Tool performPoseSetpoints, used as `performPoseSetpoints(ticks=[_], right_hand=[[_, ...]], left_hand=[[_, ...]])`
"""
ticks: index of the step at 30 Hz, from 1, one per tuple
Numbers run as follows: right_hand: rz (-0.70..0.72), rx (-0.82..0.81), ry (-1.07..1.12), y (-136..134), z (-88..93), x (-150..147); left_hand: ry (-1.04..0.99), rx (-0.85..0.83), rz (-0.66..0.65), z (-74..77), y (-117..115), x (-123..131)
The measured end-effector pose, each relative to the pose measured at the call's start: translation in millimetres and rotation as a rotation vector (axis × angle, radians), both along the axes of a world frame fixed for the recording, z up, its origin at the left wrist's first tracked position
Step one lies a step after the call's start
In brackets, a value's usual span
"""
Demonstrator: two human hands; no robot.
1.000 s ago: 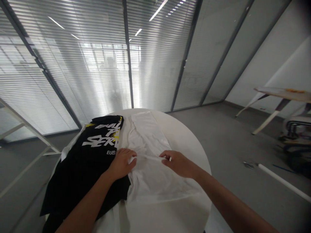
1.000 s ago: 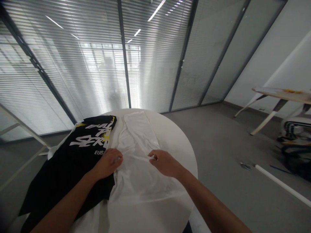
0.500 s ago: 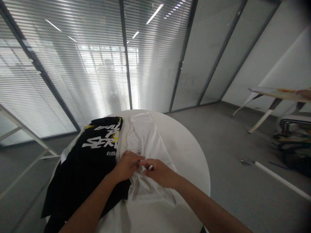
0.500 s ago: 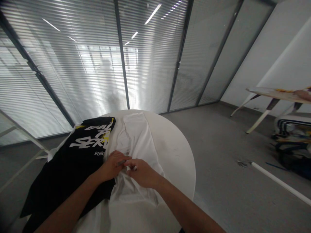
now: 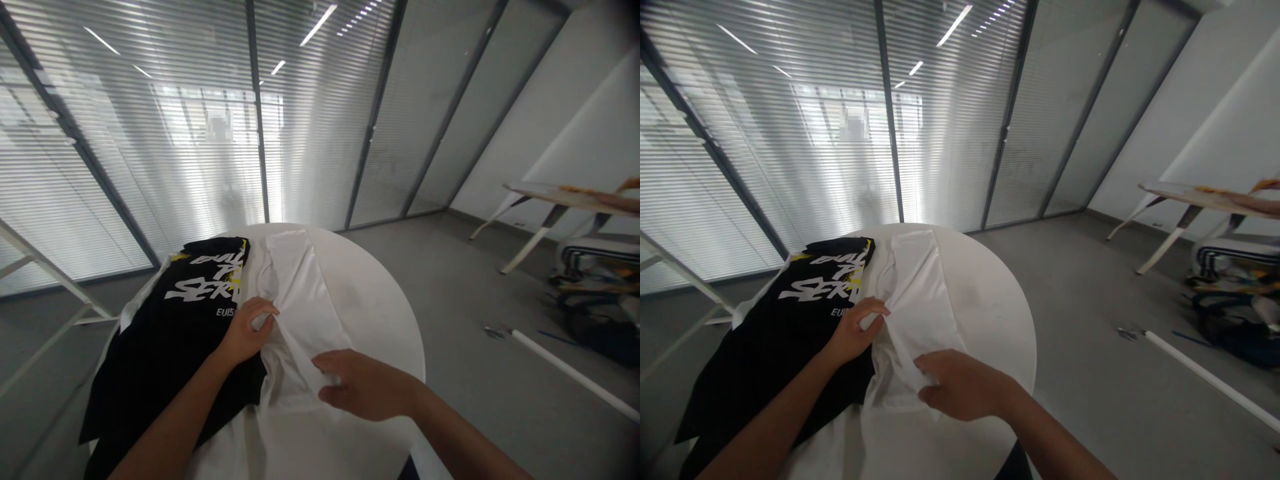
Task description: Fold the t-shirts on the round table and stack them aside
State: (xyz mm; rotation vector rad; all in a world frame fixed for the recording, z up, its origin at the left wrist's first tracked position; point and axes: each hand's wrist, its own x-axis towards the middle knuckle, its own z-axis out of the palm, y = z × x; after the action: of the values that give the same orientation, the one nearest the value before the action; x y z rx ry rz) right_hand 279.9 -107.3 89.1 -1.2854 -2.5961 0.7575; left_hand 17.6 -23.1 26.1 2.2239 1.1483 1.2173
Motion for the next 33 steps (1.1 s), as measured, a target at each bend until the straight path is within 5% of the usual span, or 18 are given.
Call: performPoseSetpoints(ticks=[7, 14, 20, 26, 33], right_hand=[[0.164, -0.128, 0.1, -1.1, 0.7, -19.8], [0.233, -0.311, 0.234, 10.0, 4.3, -22.3], [-0.189, 0.222, 0.059, 40.4, -43.1, -8.6], [-0.181, 0.416, -0.141, 39.4, -89.4, 2.4], [-0.213, 0.485, -0.193, 26.5, -99.0, 5.4]], left_hand=[[0.051, 0.027, 0.054, 3.6, 5.4, -14.3], [0.472, -0.18, 0.061, -2.9, 11.0, -17.4], [0.504, -0.118, 0.157, -7.5, 9.5, -9.7], [0.584, -0.111, 0.14, -24.2, 13.9, -12.3], [0.567, -0.163, 0.165, -21.5, 15.8, -13.7]])
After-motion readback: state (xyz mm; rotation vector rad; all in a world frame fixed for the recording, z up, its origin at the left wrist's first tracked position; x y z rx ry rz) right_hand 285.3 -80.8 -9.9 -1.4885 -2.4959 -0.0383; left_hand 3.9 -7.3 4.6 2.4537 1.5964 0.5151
